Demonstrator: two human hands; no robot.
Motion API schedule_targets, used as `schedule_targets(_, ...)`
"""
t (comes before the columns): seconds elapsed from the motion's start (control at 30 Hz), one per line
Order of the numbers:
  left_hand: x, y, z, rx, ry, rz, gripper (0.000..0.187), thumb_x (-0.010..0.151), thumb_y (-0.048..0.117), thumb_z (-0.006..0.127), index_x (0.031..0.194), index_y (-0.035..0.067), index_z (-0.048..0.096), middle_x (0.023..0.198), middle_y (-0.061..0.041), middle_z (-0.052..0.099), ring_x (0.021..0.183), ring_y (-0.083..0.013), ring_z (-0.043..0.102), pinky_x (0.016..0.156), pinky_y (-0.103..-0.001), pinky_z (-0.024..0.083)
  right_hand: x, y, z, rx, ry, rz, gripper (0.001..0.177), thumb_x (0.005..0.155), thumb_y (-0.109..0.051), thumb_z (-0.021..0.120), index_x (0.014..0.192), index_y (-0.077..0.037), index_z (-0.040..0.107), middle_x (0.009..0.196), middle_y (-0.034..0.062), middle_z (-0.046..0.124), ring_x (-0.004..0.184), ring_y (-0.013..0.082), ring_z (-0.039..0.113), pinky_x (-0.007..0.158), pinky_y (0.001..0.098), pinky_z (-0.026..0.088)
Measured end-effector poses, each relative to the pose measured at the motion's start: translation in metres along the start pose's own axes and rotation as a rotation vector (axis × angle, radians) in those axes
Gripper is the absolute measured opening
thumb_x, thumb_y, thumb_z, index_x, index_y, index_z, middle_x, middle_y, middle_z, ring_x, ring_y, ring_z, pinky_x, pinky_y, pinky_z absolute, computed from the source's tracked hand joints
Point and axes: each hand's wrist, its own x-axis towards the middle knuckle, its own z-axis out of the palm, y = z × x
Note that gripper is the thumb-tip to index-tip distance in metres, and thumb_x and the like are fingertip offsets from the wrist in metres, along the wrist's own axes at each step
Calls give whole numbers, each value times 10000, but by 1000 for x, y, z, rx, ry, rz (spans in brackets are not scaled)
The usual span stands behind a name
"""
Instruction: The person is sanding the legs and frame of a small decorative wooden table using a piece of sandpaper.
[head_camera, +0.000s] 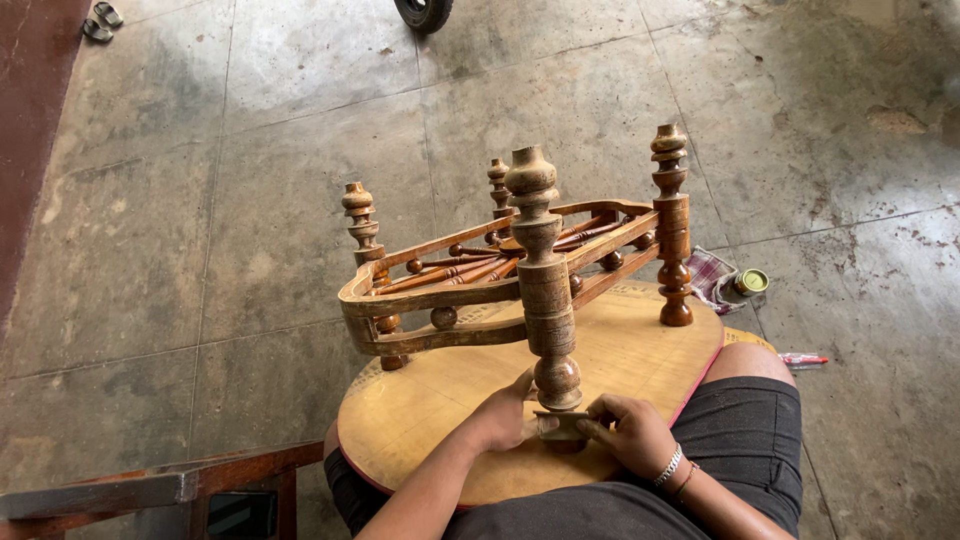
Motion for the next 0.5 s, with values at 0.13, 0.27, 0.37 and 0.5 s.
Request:
schedule_targets(0.13,30,-25,22,-223,-41,166,764,874,373,818,1491,115,448,1436,-127,612,1362,-274,544,1159,-406,417,2,-2,5,31,23,-32,199,790,-282,810,847,-102,747,756,65,782,651,204,763,636,329,591)
schedule_targets(0.27,32,-27,29,-647,-64,212,585,750,305,855,1259,118,638,1225,-42,731,1186,-185,672,1073,-338,515,2,-4,7,-53,16,-64,219,773,-284,820,942,-150,778,781,70,786,700,234,751,648,349,576)
schedule_targets(0.37,29,-20,38,-559,72,261,487,787,317,859,1180,113,656,1131,-27,743,1094,-172,701,1008,-321,546,0,3,11,-26,33,-30,177,798,-253,784,942,-151,781,788,68,790,700,233,762,656,352,584)
schedule_targets(0.5,30,-7,53,-372,304,265,427,814,335,880,1088,83,670,1030,-47,762,971,-181,731,909,-330,578,5,13,15,73,124,146,126,821,-213,743,911,-129,769,780,77,793,711,226,754,665,354,598)
